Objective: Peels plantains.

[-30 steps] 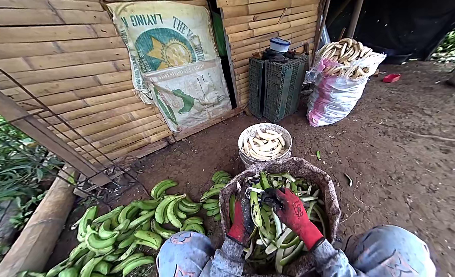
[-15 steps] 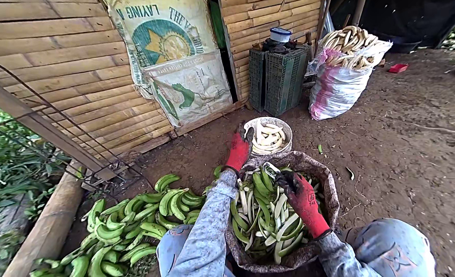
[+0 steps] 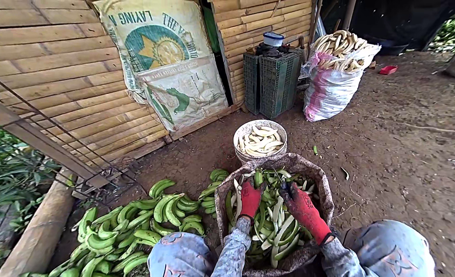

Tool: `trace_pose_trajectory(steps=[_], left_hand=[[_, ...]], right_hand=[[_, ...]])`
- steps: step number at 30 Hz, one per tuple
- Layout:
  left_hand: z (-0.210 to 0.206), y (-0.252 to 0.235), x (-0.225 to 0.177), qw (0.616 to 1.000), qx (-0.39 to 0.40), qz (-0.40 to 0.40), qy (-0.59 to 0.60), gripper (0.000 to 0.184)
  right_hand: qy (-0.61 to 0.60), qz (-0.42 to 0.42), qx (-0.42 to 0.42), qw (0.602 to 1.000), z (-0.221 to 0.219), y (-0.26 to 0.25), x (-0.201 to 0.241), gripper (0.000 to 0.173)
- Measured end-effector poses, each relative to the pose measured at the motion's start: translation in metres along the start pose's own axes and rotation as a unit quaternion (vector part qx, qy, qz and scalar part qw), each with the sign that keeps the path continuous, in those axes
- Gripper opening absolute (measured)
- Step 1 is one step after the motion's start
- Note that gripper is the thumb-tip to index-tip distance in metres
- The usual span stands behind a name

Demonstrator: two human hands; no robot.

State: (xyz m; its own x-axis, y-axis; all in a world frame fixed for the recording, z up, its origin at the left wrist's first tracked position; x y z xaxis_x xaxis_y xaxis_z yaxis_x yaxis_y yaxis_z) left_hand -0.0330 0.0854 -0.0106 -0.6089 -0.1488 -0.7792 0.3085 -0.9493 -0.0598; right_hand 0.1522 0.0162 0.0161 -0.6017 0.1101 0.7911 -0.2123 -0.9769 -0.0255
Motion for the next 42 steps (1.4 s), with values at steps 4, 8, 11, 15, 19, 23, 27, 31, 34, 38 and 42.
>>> trace_pose_trajectory(steps=[4, 8, 11, 15, 19, 23, 27, 31, 34, 38, 42], left_hand=[[0.005, 0.015, 0.023, 0.961, -0.094, 0.096, 0.243, 0.06], [-0.003, 0.027, 0.034, 0.936, -0.113, 0.143, 0.3, 0.06], [-0.01, 0.029, 0.045, 0.924, -0.127, 0.166, 0.322, 0.056], [-0.012, 0.033, 0.049, 0.922, -0.159, 0.152, 0.318, 0.062], [-0.004, 0.044, 0.041, 0.931, -0.186, 0.117, 0.291, 0.067], [0.001, 0.048, 0.037, 0.935, -0.202, 0.124, 0.264, 0.065], [0.0, 0.061, 0.018, 0.96, -0.178, 0.046, 0.209, 0.066], [-0.005, 0.046, 0.02, 0.951, -0.182, 0.068, 0.241, 0.068], [0.001, 0.03, 0.02, 0.943, -0.193, 0.092, 0.254, 0.07], [-0.008, 0.029, 0.034, 0.933, -0.192, 0.117, 0.281, 0.068], [-0.006, 0.045, 0.038, 0.932, -0.197, 0.119, 0.281, 0.068]], right_hand=[[0.005, -0.067, 0.099, 0.993, -0.041, 0.029, -0.017, 0.044], [0.107, -0.072, 0.122, 0.984, -0.054, 0.04, -0.024, 0.045], [0.13, -0.071, 0.139, 0.979, -0.059, 0.039, -0.027, 0.047], [0.147, -0.08, 0.153, 0.974, -0.067, 0.031, -0.031, 0.045], [0.154, -0.079, 0.158, 0.972, -0.075, 0.02, -0.033, 0.047], [0.139, -0.084, 0.165, 0.973, -0.07, 0.028, -0.025, 0.047], [0.173, -0.071, 0.144, 0.972, -0.07, 0.018, -0.029, 0.049], [0.135, -0.062, 0.127, 0.981, -0.068, 0.009, -0.022, 0.053], [0.113, -0.057, 0.117, 0.985, -0.062, 0.013, -0.011, 0.046], [0.124, -0.068, 0.135, 0.981, -0.072, 0.01, -0.025, 0.046], [0.173, -0.071, 0.149, 0.971, -0.085, 0.009, -0.035, 0.048]])
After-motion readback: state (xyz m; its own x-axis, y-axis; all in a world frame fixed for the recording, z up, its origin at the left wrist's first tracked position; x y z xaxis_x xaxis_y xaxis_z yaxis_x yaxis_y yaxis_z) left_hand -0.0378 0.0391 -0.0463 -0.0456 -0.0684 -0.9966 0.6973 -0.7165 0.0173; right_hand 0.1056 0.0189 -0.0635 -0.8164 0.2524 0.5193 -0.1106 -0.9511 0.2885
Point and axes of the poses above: each hand's wrist, its own y-axis away from the middle knuckle, its own z-axis out of the back of the hand, x = y × z, the point moved 10 cm from there along -y, towards the middle knuckle, and after that the axes turned 15 degrees about -x, right-handed, at the moved point
